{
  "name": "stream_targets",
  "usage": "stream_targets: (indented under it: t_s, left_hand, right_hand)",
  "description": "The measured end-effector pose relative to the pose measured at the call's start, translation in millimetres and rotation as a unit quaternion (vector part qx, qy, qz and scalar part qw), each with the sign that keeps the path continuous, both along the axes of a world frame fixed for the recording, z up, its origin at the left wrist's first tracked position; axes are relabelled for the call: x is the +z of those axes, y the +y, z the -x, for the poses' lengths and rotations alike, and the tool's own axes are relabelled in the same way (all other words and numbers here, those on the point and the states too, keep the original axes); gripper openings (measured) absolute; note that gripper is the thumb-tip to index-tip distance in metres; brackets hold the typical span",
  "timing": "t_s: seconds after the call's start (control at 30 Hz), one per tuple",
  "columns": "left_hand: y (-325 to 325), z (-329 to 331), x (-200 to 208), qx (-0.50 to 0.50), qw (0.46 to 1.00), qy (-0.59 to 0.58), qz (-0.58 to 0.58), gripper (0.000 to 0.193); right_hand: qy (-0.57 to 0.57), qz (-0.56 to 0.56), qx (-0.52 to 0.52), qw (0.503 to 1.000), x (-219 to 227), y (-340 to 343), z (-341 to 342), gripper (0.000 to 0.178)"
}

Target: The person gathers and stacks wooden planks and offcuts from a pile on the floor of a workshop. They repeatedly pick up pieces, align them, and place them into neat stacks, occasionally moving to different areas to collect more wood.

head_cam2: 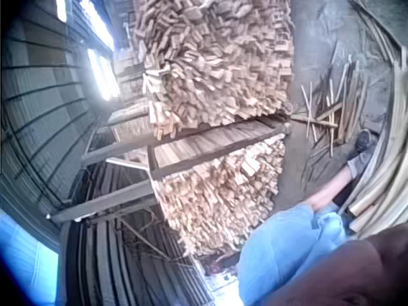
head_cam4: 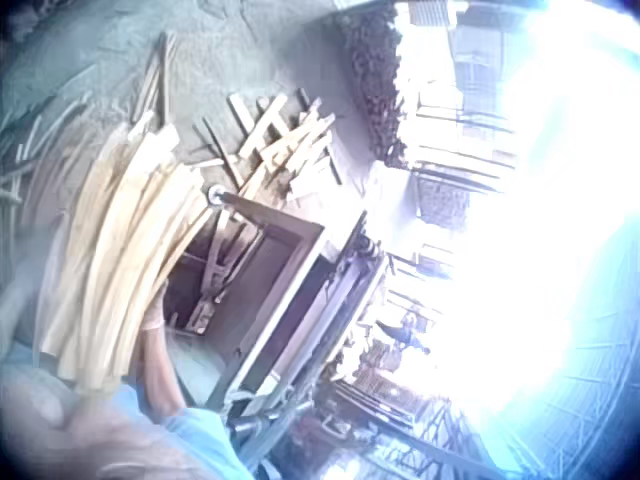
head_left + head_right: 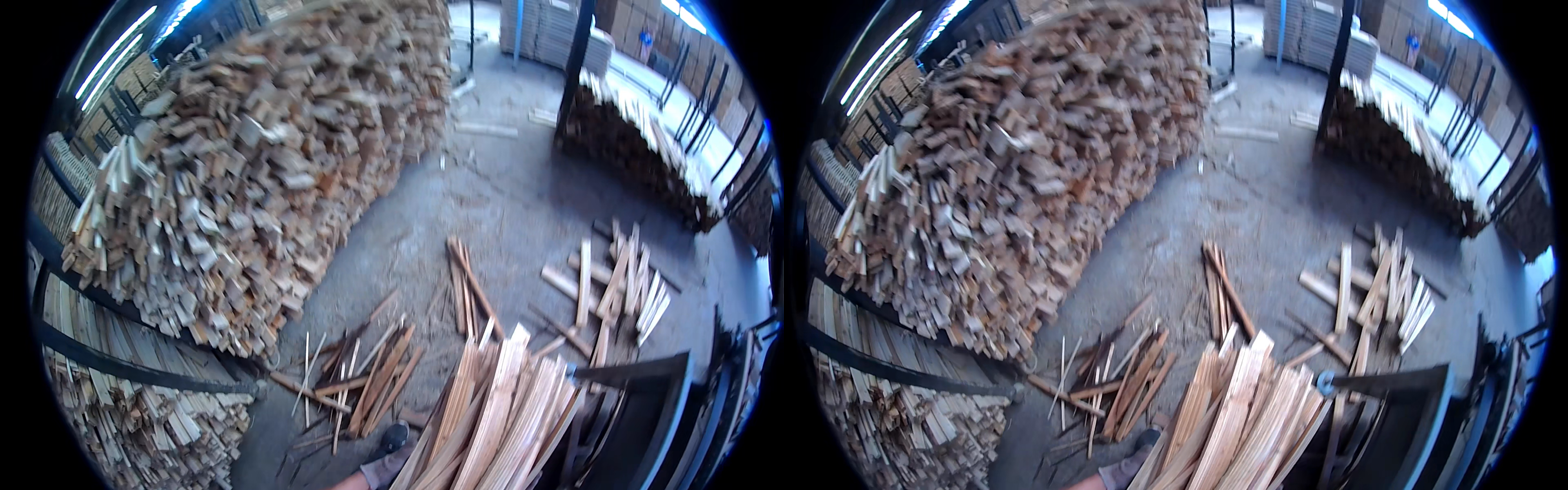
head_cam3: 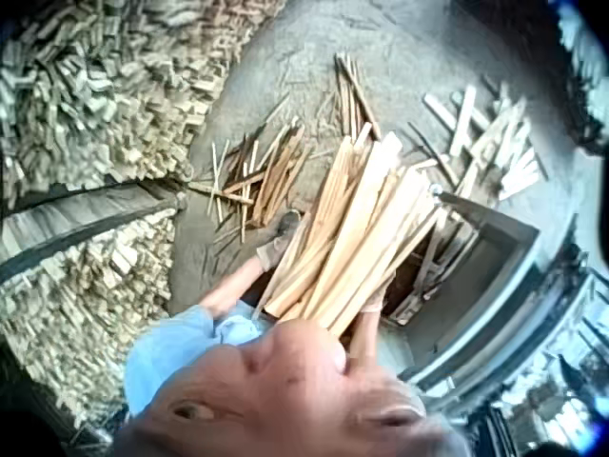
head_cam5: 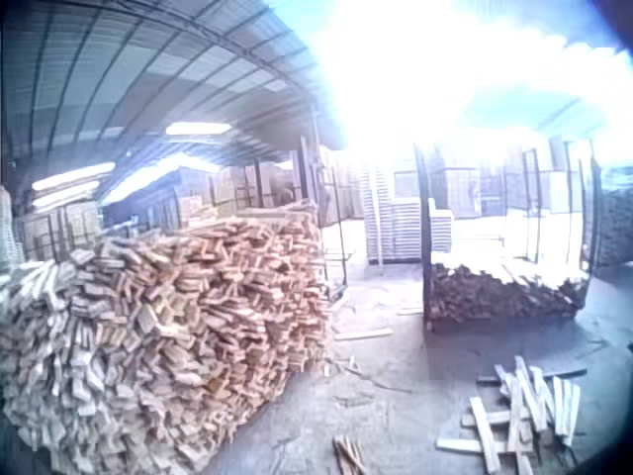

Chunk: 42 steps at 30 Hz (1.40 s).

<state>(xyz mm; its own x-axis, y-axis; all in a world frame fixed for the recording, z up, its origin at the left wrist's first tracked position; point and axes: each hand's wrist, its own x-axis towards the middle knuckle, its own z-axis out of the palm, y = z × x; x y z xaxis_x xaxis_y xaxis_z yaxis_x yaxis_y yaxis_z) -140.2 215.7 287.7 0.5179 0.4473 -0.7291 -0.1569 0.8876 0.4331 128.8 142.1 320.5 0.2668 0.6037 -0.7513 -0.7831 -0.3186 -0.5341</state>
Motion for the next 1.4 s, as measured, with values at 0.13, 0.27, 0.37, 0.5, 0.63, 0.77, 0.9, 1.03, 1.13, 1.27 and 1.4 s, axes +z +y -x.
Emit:
stream_targets:
  t_s: [0.13,0.27,0.37,0.5,0.63,0.77,0.9,1.03,1.13,1.27,1.4]
  left_hand:
    - [56,16,54,0.015,0.999,-0.024,-0.022,0.061]
    - [101,21,94,0.019,0.997,-0.051,-0.046,0.062]
    - [131,23,118,0.023,0.996,-0.064,-0.06,0.062]
    - [167,3,131,0.013,0.993,-0.083,-0.079,0.062]
    - [222,-25,158,-0.011,0.989,-0.1,-0.105,0.062]
    - [283,-69,170,-0.025,0.992,-0.065,-0.101,0.058]
    - [324,-121,188,-0.095,0.987,0.027,-0.125,0.064]
    - [367,-172,186,-0.073,0.988,-0.117,-0.069,0.049]
    - [396,-202,166,-0.119,0.97,-0.078,-0.198,0.051]
    - [425,-227,89,-0.097,0.982,-0.126,-0.098,0.055]
    - [491,-261,96,-0.113,0.982,-0.139,-0.063,0.057]
  right_hand:
    - [-0.026,-0.023,0.037,0.999,70,70,5,0.083]
    - [-0.045,-0.041,0.055,0.997,127,118,5,0.083]
    - [-0.047,-0.056,0.068,0.995,156,142,10,0.083]
    - [-0.046,-0.06,0.074,0.994,170,158,-4,0.083]
    - [-0.044,-0.074,0.067,0.994,184,174,-31,0.083]
    - [-0.041,-0.078,0.071,0.994,187,218,-79,0.083]
    - [-0.044,-0.07,0.076,0.994,196,268,-126,0.084]
    - [-0.063,-0.081,0.088,0.991,215,332,-164,0.084]
    - [-0.086,-0.093,0.099,0.987,229,383,-188,0.084]
    - [-0.112,-0.124,0.125,0.978,259,455,-209,0.084]
    - [-0.159,-0.151,0.145,0.965,294,534,-234,0.084]
